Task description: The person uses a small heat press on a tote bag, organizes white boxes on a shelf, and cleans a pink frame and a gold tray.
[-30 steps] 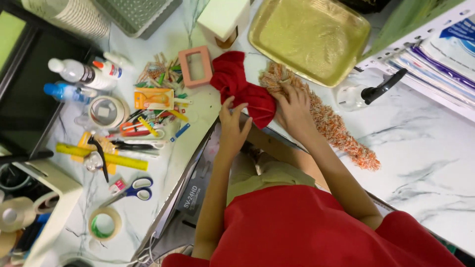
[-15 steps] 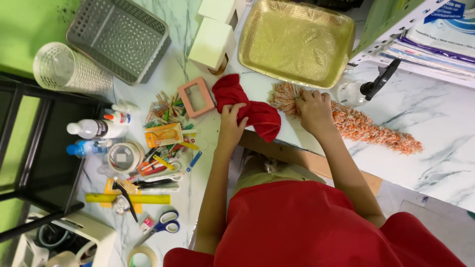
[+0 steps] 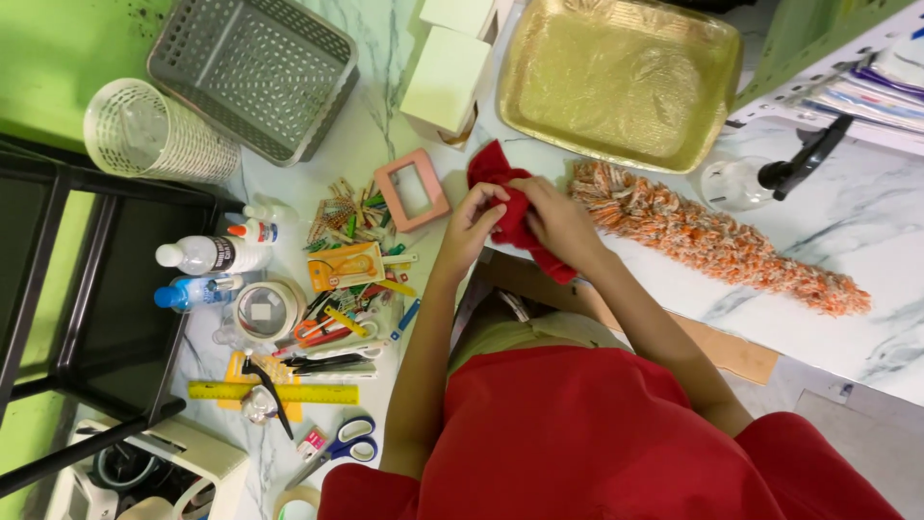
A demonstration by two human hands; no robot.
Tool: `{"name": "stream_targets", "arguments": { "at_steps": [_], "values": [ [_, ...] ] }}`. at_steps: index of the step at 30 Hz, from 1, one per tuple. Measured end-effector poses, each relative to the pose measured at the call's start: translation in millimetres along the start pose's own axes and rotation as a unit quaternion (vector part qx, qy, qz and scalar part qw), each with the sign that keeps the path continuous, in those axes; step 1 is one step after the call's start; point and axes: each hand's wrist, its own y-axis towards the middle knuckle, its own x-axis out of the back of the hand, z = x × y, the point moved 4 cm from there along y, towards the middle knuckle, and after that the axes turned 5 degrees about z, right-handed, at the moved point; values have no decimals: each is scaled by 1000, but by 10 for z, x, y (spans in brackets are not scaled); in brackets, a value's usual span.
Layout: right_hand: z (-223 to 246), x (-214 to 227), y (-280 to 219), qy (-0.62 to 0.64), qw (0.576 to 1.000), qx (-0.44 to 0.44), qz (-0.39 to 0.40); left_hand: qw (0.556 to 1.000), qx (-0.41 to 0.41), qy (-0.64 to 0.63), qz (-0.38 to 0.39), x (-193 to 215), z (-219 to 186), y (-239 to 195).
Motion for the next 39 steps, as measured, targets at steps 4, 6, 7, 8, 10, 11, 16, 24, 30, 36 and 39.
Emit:
{"name": "stream_targets", "arguments": {
  "at_steps": [4, 6, 7, 8, 10, 11, 16, 24, 30, 36, 39],
  "values": [
    [-147, 123, 167, -104, 993, -6, -47, 995, -59, 76, -13, 98, -183, 44],
    [-80, 261, 286, -155, 987, 21, -18, 956, -132, 238, -107, 140, -468, 46],
    [-100, 297, 338, -156, 987, 24, -19, 955, -134, 239, -109, 182, -527, 79],
    [-143, 283, 392, -185, 981, 10, 48, 937, -156, 282, -137, 227, -610, 99],
    [-75, 374, 520, -217, 970, -4, 111, 914, -181, 325, -165, 305, -725, 173],
    [-1, 440, 601, -239, 958, -54, 151, 879, -203, 389, -186, 348, -788, 203],
    [11, 506, 976, -216, 965, -68, 132, 833, -208, 459, -227, 447, -1005, 402],
    [8, 257, 1572, -12, 999, 42, 8, 768, -173, 577, -215, 591, -1031, 878],
    [-184, 271, 1617, 50, 997, 42, -28, 781, -88, 593, -174, 589, -1221, 992],
    [128, 448, 1622, 31, 997, 66, -30, 797, -157, 564, -147, 739, -1352, 932],
    [348, 693, 1806, 64, 996, 63, -11, 828, -144, 514, -172, 755, -1739, 784]
  ]
}}
